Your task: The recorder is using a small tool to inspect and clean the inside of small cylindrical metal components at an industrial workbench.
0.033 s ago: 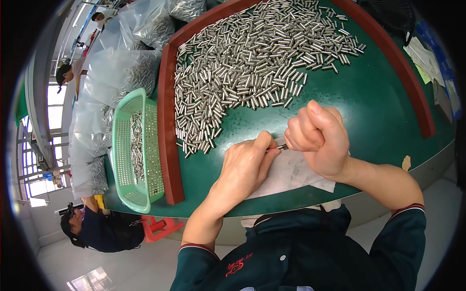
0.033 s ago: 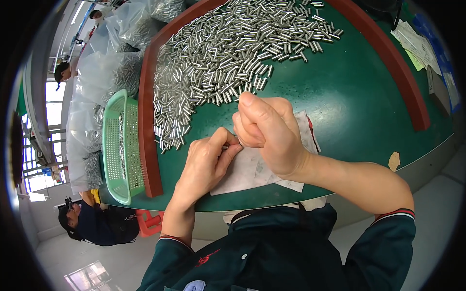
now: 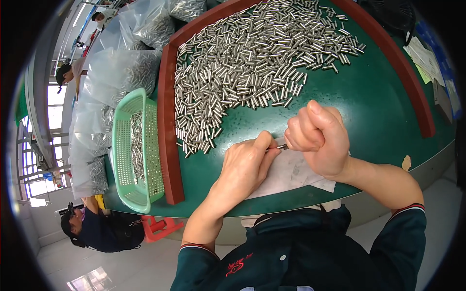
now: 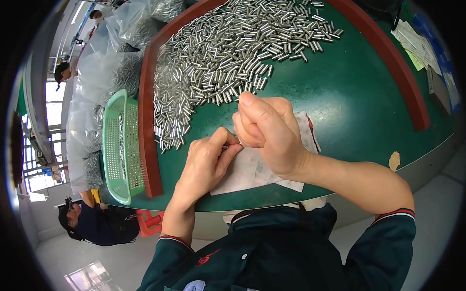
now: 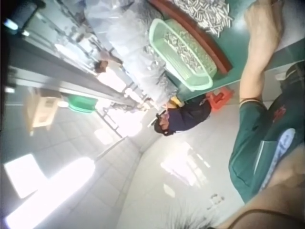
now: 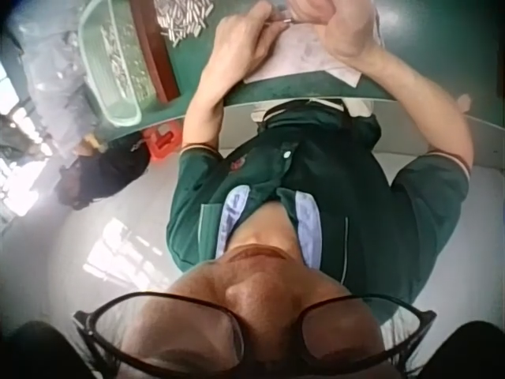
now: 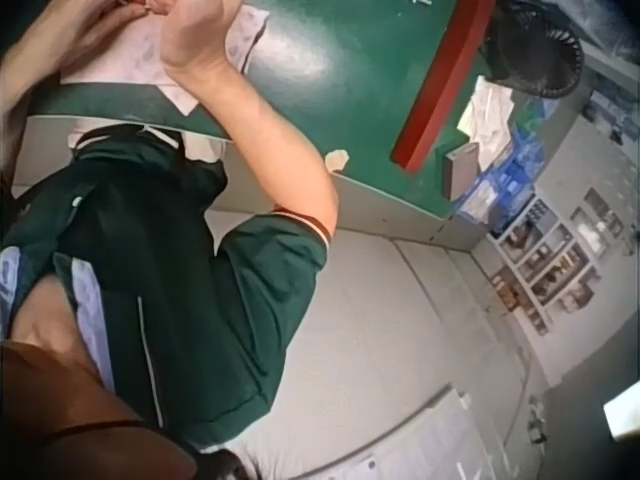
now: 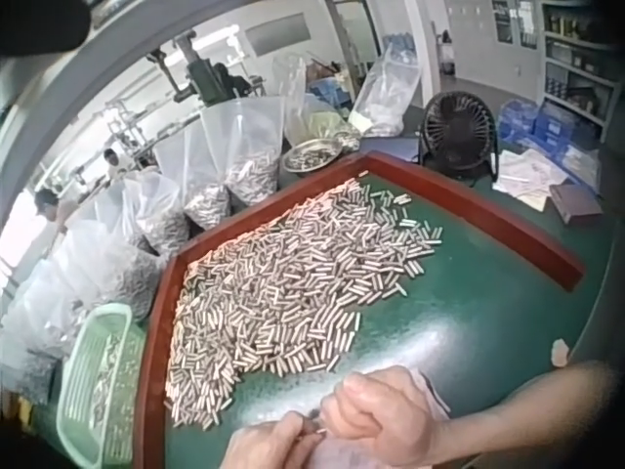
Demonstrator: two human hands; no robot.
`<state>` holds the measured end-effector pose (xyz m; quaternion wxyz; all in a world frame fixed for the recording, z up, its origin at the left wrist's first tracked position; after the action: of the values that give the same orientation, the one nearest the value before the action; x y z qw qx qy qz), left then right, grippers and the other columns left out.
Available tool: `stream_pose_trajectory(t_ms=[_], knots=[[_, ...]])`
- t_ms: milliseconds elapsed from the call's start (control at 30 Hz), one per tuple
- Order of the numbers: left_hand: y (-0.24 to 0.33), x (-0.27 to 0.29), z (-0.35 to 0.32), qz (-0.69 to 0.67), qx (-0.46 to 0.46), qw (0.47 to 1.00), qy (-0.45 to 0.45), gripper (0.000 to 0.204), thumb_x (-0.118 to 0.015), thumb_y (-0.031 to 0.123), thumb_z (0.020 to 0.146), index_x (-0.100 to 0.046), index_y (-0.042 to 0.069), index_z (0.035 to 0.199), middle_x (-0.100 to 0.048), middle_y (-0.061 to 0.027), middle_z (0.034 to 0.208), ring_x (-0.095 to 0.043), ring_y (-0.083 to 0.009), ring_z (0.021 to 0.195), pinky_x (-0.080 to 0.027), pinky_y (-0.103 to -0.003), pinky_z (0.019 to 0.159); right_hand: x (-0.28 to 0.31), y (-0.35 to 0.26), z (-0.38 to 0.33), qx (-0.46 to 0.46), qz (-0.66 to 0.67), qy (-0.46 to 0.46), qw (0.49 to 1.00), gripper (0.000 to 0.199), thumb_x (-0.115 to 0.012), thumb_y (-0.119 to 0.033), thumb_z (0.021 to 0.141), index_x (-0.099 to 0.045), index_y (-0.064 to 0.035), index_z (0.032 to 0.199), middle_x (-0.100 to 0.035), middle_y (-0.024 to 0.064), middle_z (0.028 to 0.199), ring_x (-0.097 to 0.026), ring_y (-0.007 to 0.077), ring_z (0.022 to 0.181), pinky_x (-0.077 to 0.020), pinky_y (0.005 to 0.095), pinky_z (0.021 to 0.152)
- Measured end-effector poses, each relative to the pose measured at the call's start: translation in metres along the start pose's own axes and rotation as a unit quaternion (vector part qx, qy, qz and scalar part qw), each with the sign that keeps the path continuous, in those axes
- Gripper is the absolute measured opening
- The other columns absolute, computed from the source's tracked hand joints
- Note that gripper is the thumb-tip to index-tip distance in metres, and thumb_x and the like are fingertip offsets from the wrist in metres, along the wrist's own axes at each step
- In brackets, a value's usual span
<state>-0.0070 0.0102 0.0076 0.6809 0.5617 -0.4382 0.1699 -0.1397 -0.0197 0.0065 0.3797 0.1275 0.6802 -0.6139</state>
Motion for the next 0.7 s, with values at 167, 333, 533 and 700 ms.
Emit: stream_pose_trajectory(t_ms=[167,333,533,700], knots=[[0.000,-0.001,0.001,-0.008,-0.005,1.000,0.003,0.013,-0.056,0.006,0.077,-0.045,0.001,0.077,-0.056,-0.0143,0.061,-0.054,-0.0330,0.056,-0.041,-0.040,0.048,0.002,0.000,0.000,0.003,0.004,-0.002,1.000,0.047,-0.029,-0.026,0.091,-0.023,-0.0134,0.046,-0.022,-0.0031,0.040,-0.016,0.0086,0.039,-0.0175,0.0246,0.039],[0.001,-0.001,0.001,-0.014,-0.003,1.000,0.014,0.013,-0.057,0.006,0.076,-0.045,0.002,0.075,-0.056,-0.0138,0.060,-0.054,-0.0325,0.055,-0.040,-0.040,0.047,0.002,0.000,0.000,0.003,0.005,-0.001,1.000,0.046,-0.029,-0.026,0.091,-0.023,-0.0133,0.047,-0.022,-0.0030,0.040,-0.016,0.0087,0.039,-0.0179,0.0244,0.040],[0.001,-0.002,0.002,-0.021,0.004,1.000,0.018,0.013,-0.058,0.006,0.075,-0.046,0.002,0.074,-0.055,-0.0144,0.059,-0.053,-0.0332,0.054,-0.040,-0.040,0.046,-0.002,0.004,-0.007,0.017,-0.022,-0.019,0.999,0.045,-0.030,-0.024,0.090,-0.023,-0.0122,0.047,-0.023,-0.0022,0.042,-0.018,0.0092,0.041,-0.0194,0.0245,0.042],[-0.001,-0.002,0.005,-0.027,-0.002,1.000,0.013,0.013,-0.058,0.006,0.075,-0.046,0.001,0.074,-0.055,-0.0152,0.059,-0.053,-0.0339,0.054,-0.039,-0.041,0.047,-0.002,0.006,-0.008,0.044,-0.057,-0.024,0.997,0.041,-0.037,-0.020,0.088,-0.028,-0.0083,0.050,-0.028,-0.0034,0.047,-0.023,0.0060,0.044,-0.0202,0.0238,0.043]])
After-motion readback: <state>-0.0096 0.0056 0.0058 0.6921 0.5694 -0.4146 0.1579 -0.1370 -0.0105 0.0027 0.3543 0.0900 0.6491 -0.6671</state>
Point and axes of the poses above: each hand's wrist, its own z-axis towards the middle knuckle, its own x-axis out of the back of the hand, y = z × x, the point moved 3 cm from there along z, towards the middle knuckle
